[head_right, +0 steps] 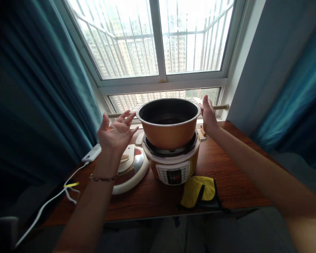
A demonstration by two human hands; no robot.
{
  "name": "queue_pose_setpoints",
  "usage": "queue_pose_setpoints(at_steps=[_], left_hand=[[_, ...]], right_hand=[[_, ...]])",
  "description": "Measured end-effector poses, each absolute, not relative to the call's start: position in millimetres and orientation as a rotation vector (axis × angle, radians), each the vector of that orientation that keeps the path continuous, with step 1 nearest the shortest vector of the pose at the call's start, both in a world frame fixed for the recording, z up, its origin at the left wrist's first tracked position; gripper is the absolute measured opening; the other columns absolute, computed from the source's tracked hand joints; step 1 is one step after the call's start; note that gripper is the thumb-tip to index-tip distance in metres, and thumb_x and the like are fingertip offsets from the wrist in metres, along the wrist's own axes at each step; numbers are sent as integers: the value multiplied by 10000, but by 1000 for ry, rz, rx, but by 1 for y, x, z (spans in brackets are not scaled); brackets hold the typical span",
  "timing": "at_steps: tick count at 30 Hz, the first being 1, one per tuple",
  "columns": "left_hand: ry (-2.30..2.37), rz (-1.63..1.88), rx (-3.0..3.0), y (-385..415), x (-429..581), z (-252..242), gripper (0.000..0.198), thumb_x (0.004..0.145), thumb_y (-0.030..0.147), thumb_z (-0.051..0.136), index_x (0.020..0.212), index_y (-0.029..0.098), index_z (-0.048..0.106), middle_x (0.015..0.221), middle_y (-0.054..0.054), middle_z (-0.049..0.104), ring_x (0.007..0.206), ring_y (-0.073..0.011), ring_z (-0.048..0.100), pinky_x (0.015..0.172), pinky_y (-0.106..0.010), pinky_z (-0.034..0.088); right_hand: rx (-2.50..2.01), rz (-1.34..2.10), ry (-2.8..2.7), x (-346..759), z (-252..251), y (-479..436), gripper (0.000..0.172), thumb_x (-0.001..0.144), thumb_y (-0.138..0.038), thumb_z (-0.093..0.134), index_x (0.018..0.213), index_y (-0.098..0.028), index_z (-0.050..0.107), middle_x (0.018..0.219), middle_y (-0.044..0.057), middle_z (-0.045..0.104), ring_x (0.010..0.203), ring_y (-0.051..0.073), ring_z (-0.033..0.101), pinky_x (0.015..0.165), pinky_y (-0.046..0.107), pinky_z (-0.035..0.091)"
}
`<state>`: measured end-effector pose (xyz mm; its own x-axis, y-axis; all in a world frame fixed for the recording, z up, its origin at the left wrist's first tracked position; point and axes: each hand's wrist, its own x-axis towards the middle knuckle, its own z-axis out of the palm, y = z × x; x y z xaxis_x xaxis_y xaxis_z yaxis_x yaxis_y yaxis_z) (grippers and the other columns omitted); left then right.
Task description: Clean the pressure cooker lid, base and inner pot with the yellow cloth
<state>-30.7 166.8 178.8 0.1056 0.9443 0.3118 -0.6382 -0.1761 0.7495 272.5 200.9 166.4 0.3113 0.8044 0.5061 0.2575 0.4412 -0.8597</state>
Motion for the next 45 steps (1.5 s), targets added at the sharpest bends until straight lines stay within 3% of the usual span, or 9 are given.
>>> queue_pose_setpoints(at_steps=[5, 14, 26, 30, 36, 45], left_hand=[[432, 1454, 965, 168, -32, 168, 587, 801, 626, 342, 1071, 148, 549, 1164, -159, 600, 1276, -312, 372, 1056, -579, 97], [469, 1433, 955, 171, -37, 150, 579, 789, 626, 349, 1072, 172, 573, 1151, -154, 613, 1292, -297, 350, 1075, -550, 30], [515, 1407, 865, 155, -37, 133, 570, 815, 582, 369, 1142, 144, 531, 1202, -151, 580, 1280, -264, 372, 1081, -456, 118], [501, 1400, 865, 151, -37, 124, 566, 824, 568, 381, 1166, 139, 519, 1237, -154, 557, 1270, -254, 388, 1065, -427, 186], [504, 1397, 854, 149, -36, 113, 559, 829, 551, 385, 1181, 136, 511, 1255, -154, 544, 1275, -248, 386, 1077, -416, 174], [504, 1390, 827, 146, -35, 105, 537, 845, 531, 391, 1184, 131, 506, 1274, -152, 527, 1262, -224, 409, 1063, -355, 247]], right_hand=[[-953, 704, -1075, 274, 156, 201, 657, 842, -656, 303, 1312, -198, 331, 1100, 81, 625, 1077, 209, 563, 866, 365, 482], [-866, 789, -1040, 275, 136, 202, 677, 813, -649, 398, 1292, -174, 336, 1010, 82, 660, 1051, 203, 585, 892, 358, 478], [-815, 940, -960, 268, 124, 191, 630, 768, -661, 475, 1198, -209, 391, 837, 41, 692, 801, 208, 661, 626, 295, 532], [-801, 1004, -946, 268, 120, 189, 610, 769, -648, 483, 1189, -215, 396, 763, 16, 687, 741, 195, 666, 593, 281, 531], [-809, 1063, -914, 268, 113, 189, 591, 776, -625, 493, 1192, -219, 392, 689, -1, 671, 715, 191, 667, 572, 271, 542], [-889, 1081, -889, 268, 109, 192, 576, 738, -681, 498, 1087, -226, 444, 731, 21, 681, 640, 194, 662, 481, 266, 515]])
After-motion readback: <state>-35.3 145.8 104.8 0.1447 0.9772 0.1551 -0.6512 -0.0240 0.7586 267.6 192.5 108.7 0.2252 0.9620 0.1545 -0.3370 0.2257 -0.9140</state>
